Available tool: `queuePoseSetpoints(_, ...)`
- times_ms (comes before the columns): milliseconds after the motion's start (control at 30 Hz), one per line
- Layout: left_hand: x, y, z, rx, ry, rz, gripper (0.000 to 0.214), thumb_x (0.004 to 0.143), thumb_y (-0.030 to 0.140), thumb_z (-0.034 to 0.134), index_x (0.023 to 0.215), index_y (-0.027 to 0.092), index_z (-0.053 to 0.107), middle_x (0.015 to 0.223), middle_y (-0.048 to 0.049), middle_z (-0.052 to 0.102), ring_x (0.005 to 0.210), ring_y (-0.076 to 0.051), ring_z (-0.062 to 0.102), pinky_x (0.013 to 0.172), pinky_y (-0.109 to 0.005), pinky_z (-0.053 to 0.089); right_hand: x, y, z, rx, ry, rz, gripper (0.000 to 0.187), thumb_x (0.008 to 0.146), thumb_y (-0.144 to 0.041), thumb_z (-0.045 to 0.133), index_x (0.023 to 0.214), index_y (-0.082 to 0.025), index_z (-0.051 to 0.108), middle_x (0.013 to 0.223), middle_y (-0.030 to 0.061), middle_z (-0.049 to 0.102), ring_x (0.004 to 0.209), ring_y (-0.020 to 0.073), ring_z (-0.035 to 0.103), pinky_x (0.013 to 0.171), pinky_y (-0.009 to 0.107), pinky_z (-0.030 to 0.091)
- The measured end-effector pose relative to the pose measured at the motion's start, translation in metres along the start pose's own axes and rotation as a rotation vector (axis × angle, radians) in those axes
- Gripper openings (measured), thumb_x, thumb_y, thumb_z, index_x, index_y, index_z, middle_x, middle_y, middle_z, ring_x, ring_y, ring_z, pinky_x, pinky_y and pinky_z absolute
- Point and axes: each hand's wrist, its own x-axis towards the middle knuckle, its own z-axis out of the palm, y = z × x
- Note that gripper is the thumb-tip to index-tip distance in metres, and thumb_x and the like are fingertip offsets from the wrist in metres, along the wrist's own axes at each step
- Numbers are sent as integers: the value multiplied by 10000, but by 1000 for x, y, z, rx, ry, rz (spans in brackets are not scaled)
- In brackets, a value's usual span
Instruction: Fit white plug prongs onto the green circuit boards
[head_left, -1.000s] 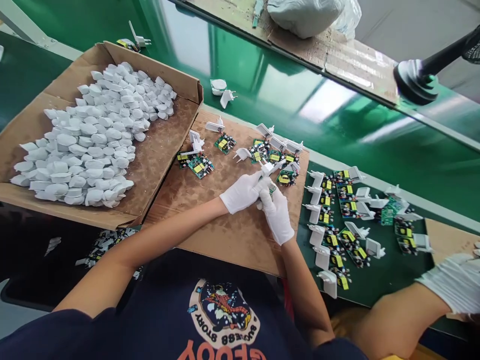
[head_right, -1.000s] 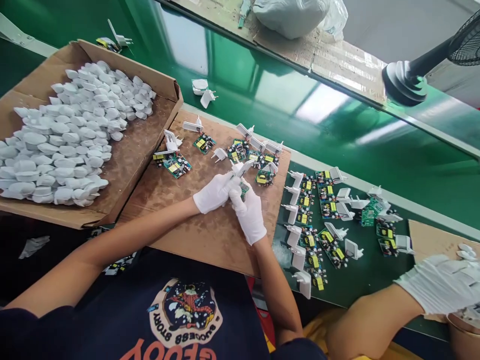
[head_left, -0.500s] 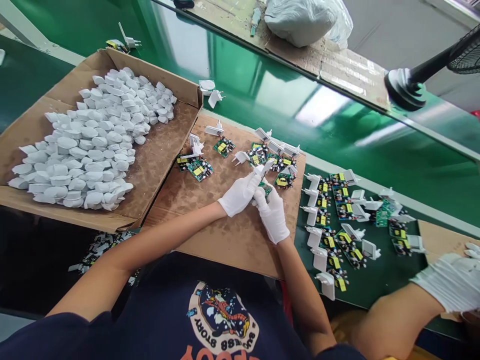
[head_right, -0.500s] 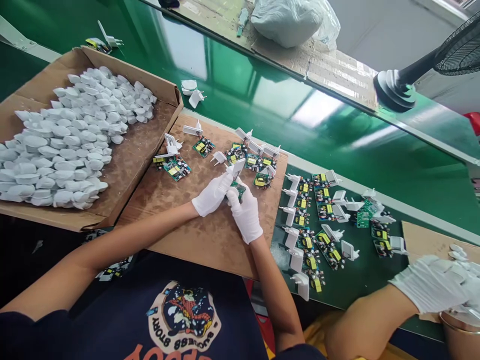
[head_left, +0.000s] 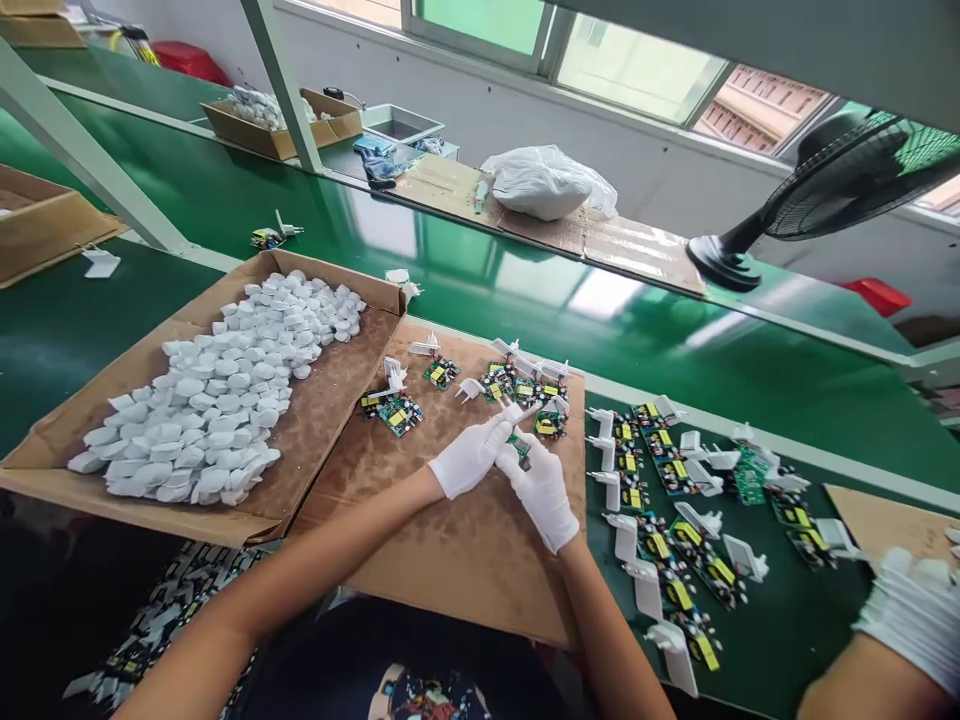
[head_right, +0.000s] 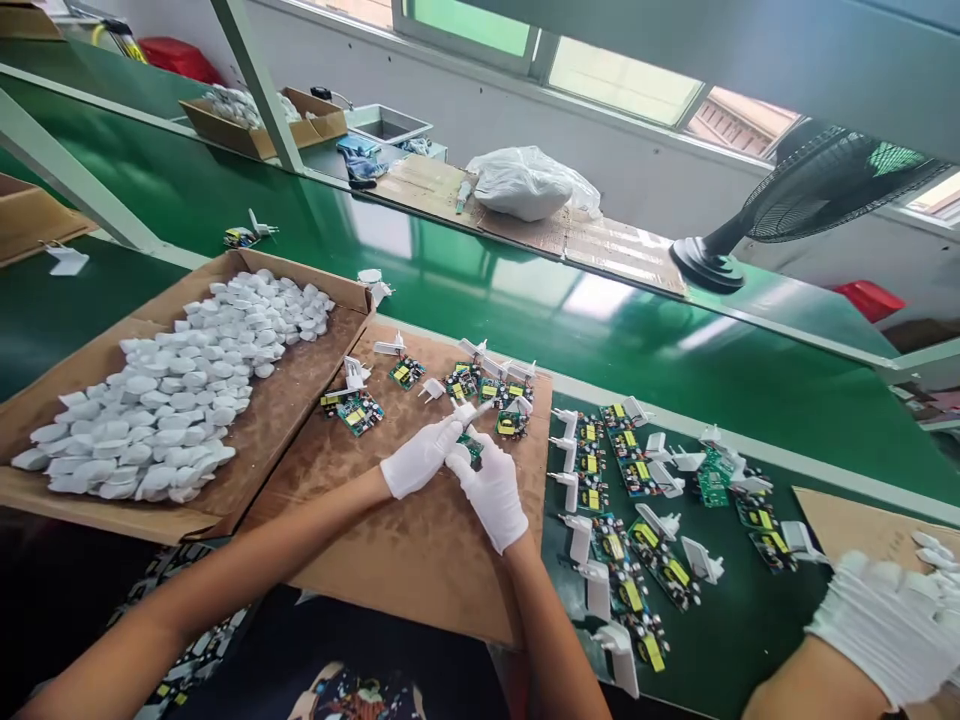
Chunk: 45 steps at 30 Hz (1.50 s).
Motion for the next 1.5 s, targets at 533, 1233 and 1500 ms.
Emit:
queuePoseSetpoints(533, 4, -4, 1, 68, -35, -67, 479, 904, 515, 294, 985, 159, 605, 894, -35, 632, 815, -160, 544, 788, -248, 409, 1, 0, -8, -34, -85, -45, 298, 828, -442, 524, 675, -187, 554, 591, -7, 595, 519, 116, 502, 523, 219, 317)
queuePoseSetpoints(1233, 0, -9, 8, 103, -23, -87, 531, 900, 522, 296, 1051, 110, 594, 838, -70, 650, 759, -176, 569, 712, -273, 450, 3, 11, -4, 465, -92, 217, 568, 863, -575, 389, 497, -158, 511, 403, -1, 491, 368, 93, 462, 379, 201, 343)
queuePoseSetpoints(1500, -2, 1, 10, 297, -23, -39, 552, 789, 441, 555, 1248, 142, 483, 824, -26, 654, 704, -142, 577, 698, -237, 455, 3, 14, -2, 520, -40, 266, 648, 850, -684, 219, 611, -164, 522, 482, -4, 512, 410, 84, 447, 406, 197, 363)
